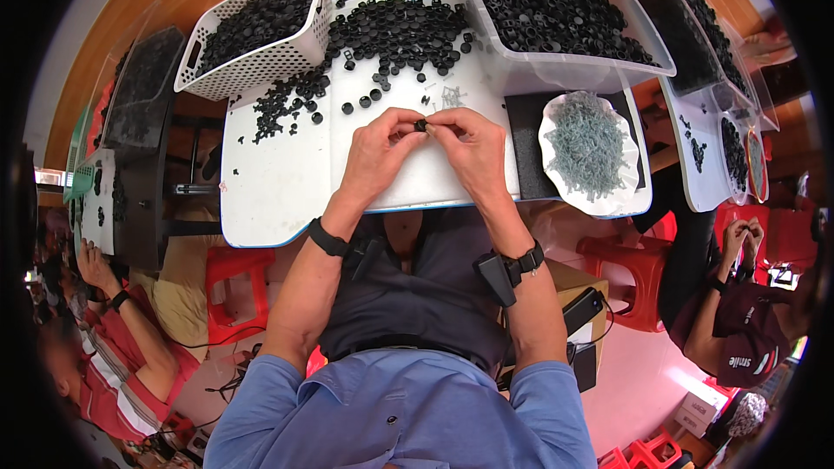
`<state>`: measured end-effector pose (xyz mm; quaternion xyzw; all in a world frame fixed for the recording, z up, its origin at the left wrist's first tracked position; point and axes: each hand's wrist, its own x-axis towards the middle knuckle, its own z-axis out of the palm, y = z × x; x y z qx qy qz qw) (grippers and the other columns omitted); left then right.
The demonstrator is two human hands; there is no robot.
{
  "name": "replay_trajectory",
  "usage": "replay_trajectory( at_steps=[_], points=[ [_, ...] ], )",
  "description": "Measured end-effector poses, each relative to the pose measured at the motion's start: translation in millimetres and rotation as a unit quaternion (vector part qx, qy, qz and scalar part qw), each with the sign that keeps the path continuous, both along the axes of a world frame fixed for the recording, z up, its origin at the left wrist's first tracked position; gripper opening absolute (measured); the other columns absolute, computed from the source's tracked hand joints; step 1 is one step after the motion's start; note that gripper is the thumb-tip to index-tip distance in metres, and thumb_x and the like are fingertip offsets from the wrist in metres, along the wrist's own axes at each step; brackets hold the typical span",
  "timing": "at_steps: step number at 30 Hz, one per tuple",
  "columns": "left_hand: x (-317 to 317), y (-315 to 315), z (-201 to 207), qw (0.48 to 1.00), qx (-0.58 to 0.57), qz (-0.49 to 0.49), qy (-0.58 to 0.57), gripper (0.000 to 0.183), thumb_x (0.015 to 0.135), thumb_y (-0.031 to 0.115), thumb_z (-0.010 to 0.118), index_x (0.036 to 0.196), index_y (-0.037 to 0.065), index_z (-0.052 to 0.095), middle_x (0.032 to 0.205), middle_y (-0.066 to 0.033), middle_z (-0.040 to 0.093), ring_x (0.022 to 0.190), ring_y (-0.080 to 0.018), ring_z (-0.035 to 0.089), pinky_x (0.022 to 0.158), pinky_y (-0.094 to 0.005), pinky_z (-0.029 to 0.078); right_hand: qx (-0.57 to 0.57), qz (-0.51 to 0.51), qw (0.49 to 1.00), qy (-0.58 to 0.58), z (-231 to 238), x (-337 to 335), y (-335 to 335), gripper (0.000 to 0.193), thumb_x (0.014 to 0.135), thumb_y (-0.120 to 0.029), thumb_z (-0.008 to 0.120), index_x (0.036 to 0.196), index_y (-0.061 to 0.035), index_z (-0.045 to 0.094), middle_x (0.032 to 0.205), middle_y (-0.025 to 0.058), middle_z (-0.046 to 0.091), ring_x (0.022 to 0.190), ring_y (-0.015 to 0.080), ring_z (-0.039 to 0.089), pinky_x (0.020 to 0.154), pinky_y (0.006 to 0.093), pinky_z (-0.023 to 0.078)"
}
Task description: The person is assembling small black plastic components by hand on a white table.
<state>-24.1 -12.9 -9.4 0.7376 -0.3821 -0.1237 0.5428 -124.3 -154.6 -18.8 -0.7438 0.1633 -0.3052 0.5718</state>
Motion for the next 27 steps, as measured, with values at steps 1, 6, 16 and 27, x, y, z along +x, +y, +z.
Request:
replay_trajectory(
  at_steps=[1, 6, 16, 27],
  points=[
    [-0.1, 0.1, 0.5, 1.0, 0.0, 0.0, 0.0, 0.022, 0.09, 0.009, 0.075, 0.109, 0.0, 0.068, 0.097, -0.0166, 0.075, 0.089, -0.0271, 0.075, 0.078, -0.036, 0.059, -0.007, 0.0, 1.0, -0.004, 0.3, 0.0, 0.1, 0.012, 0.087, 0.001, 0.074, 0.097, 0.0, 0.079, 0.088, 0.0081, 0.077, 0.076, 0.0113, 0.069, 0.069, 0.0249, 0.054],
    [1.3, 1.5, -2.6, 1.0, 0.002, 0.003, -0.02, 0.023, 0.092, 0.011, 0.075, 0.112, 0.0, 0.07, 0.095, -0.0126, 0.078, 0.087, -0.0188, 0.076, 0.076, -0.0298, 0.057, -0.044, 0.002, 0.999, -0.024, 4.4, 0.6, 2.6, 0.013, 0.086, 0.004, 0.073, 0.097, 0.0003, 0.078, 0.089, 0.0096, 0.077, 0.076, 0.0139, 0.071, 0.069, 0.0261, 0.055],
    [0.0, 2.4, 0.1, 1.0, 0.013, 0.009, -0.008, 0.022, 0.092, 0.01, 0.074, 0.111, -0.001, 0.069, 0.094, -0.0141, 0.078, 0.087, -0.0215, 0.076, 0.077, -0.0309, 0.058, -0.117, 0.008, 0.992, -0.046, 3.7, 2.2, 3.0, 0.013, 0.083, 0.006, 0.074, 0.094, -0.0001, 0.077, 0.091, 0.0105, 0.076, 0.077, 0.0193, 0.073, 0.066, 0.0283, 0.056],
    [12.5, 8.0, 11.0, 0.994, 0.05, -0.043, 0.083, 0.032, 0.094, 0.012, 0.072, 0.122, -0.002, 0.069, 0.092, -0.0124, 0.078, 0.085, -0.0162, 0.074, 0.078, -0.03, 0.058, -0.261, 0.005, 0.964, -0.053, 6.9, 0.1, 9.5, 0.019, 0.083, 0.006, 0.073, 0.099, -0.0033, 0.075, 0.093, 0.01, 0.076, 0.081, 0.0264, 0.074, 0.069, 0.0341, 0.058]
  ],
)
